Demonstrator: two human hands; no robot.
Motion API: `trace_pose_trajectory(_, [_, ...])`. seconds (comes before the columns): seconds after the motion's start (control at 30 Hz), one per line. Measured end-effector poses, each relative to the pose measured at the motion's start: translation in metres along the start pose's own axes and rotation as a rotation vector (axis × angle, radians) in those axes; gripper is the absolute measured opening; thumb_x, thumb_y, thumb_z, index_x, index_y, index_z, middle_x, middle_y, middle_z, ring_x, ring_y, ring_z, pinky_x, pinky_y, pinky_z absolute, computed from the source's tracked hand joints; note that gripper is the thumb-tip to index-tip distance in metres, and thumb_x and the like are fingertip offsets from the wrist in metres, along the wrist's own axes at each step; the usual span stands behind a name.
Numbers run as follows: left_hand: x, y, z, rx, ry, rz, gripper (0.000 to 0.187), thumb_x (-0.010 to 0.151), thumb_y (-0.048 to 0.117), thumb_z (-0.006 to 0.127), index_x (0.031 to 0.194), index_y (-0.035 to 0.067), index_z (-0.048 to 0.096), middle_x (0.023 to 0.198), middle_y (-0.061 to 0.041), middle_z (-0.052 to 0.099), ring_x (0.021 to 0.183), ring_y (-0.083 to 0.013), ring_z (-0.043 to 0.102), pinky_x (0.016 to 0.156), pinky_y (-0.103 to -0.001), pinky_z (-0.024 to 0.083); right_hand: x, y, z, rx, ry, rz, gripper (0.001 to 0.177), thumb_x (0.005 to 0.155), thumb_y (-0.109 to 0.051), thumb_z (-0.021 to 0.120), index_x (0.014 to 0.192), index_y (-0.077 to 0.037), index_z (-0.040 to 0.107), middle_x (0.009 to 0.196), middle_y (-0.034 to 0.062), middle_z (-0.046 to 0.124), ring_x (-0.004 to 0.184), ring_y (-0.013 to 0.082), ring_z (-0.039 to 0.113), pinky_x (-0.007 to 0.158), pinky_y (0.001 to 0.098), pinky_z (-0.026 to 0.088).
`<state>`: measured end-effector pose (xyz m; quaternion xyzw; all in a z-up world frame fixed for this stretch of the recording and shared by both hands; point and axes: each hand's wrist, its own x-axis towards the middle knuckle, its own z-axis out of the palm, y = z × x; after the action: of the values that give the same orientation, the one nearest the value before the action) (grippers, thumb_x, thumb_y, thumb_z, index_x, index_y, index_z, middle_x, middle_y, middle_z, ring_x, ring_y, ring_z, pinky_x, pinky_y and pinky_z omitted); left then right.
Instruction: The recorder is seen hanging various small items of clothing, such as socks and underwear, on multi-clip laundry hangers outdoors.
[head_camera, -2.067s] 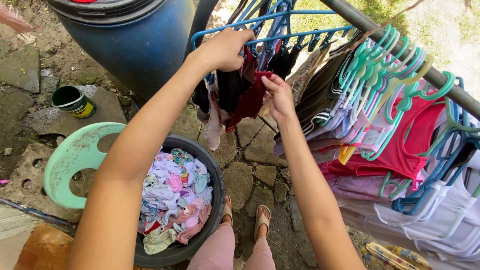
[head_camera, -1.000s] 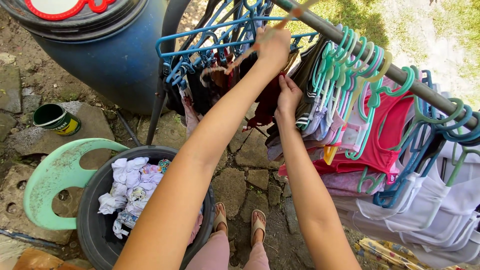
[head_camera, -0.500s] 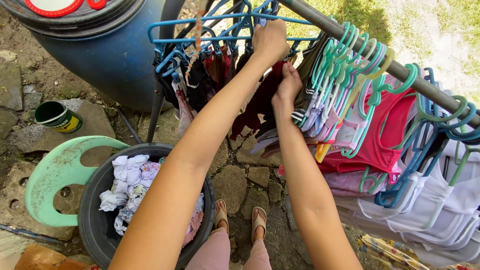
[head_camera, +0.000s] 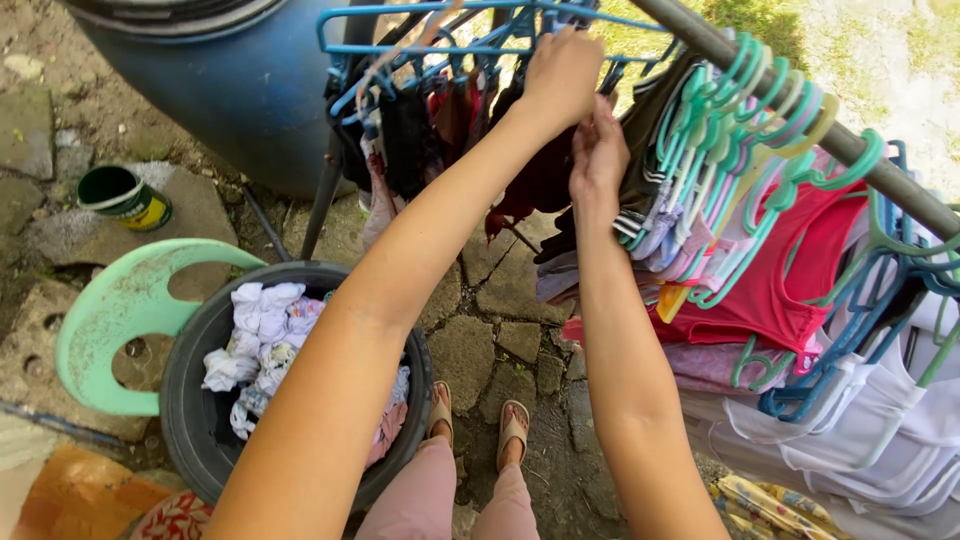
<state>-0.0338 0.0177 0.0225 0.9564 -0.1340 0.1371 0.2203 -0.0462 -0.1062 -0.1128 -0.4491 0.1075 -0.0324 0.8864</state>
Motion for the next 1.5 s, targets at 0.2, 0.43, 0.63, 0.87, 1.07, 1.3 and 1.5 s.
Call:
trace_pose_trajectory(0.2, [-0.094, -0.038, -0.012, -0.093, 0.372, 0.458, 0.058, 0.084, 0.001, 0.068, 0.142, 0.001, 0.057, 0.145, -0.019, 0.057, 0.143, -0.0344, 0.044, 0.121, -0.047, 0.035, -0.068, 0.018, 0.015, -0.157, -0.132, -0.093, 0.042, 0.101, -0.020, 0.067, 0.140, -0.006, 0.060, 0.132, 0.0044, 0.068, 0.118, 0.0144, 0.066, 0.098, 0.0292, 0.055])
trace_pose_trajectory(0.43, [-0.312, -0.165, -0.029, -0.230, 0.299, 0.155, 0.039, 0.082, -0.003, 0.065, 0.120, 0.004, 0.072, 0.122, -0.013, 0.068, 0.121, -0.0330, 0.061, 0.108, -0.044, 0.050, -0.141, 0.074, 0.045, -0.500, -0.165, 0.069, 0.044, 0.097, -0.021, 0.069, 0.139, -0.013, 0.058, 0.126, 0.0011, 0.062, 0.104, 0.0119, 0.059, 0.082, 0.0300, 0.052])
trace_pose_trajectory(0.63, [-0.554, -0.256, 0.019, -0.106, 0.460, -0.605, 0.029, 0.082, -0.005, 0.065, 0.104, 0.010, 0.077, 0.107, -0.013, 0.070, 0.106, -0.0353, 0.060, 0.095, -0.045, 0.049, -0.208, 0.158, 0.051, -0.597, -0.267, 0.221, 0.040, 0.094, -0.022, 0.069, 0.131, -0.015, 0.057, 0.112, -0.0026, 0.056, 0.098, 0.0094, 0.058, 0.080, 0.0291, 0.050])
trace_pose_trajectory(0.87, [-0.711, -0.282, 0.098, -0.040, 0.241, -1.207, 0.037, 0.081, 0.007, 0.068, 0.119, 0.005, 0.069, 0.117, -0.019, 0.066, 0.115, -0.0391, 0.058, 0.099, -0.047, 0.048, -0.286, 0.243, 0.056, -0.688, -0.425, 0.459, 0.045, 0.090, -0.023, 0.074, 0.131, -0.013, 0.059, 0.110, -0.0014, 0.055, 0.092, 0.0107, 0.058, 0.077, 0.0323, 0.050])
trace_pose_trajectory(1.07, [-0.703, -0.305, 0.154, 0.031, 0.151, -1.107, 0.040, 0.083, 0.007, 0.066, 0.122, -0.001, 0.065, 0.122, -0.020, 0.065, 0.117, -0.0390, 0.058, 0.097, -0.047, 0.050, -0.335, 0.291, 0.041, -0.778, -0.533, 0.575, 0.048, 0.089, -0.024, 0.074, 0.133, -0.013, 0.058, 0.112, -0.0014, 0.057, 0.095, 0.0114, 0.061, 0.076, 0.0308, 0.052])
trace_pose_trajectory(1.3, [-0.615, -0.347, 0.213, 0.169, -0.039, -0.719, 0.035, 0.093, 0.009, 0.051, 0.123, 0.001, 0.068, 0.127, -0.014, 0.068, 0.126, -0.0319, 0.058, 0.104, -0.046, 0.047, -0.362, 0.316, 0.018, -0.858, -0.608, 0.632, 0.044, 0.093, -0.025, 0.071, 0.133, -0.012, 0.060, 0.115, -0.0008, 0.060, 0.096, 0.0118, 0.061, 0.076, 0.0284, 0.051])
trace_pose_trajectory(1.5, [-0.586, -0.417, 0.301, 0.568, -0.147, -0.592, 0.046, 0.094, 0.021, 0.048, 0.135, 0.004, 0.059, 0.147, -0.010, 0.055, 0.140, -0.0264, 0.050, 0.112, -0.049, 0.039, -0.368, 0.320, -0.001, -0.832, -0.618, 0.643, 0.043, 0.094, -0.023, 0.069, 0.134, -0.011, 0.061, 0.114, 0.0016, 0.059, 0.096, 0.0121, 0.061, 0.079, 0.0300, 0.052])
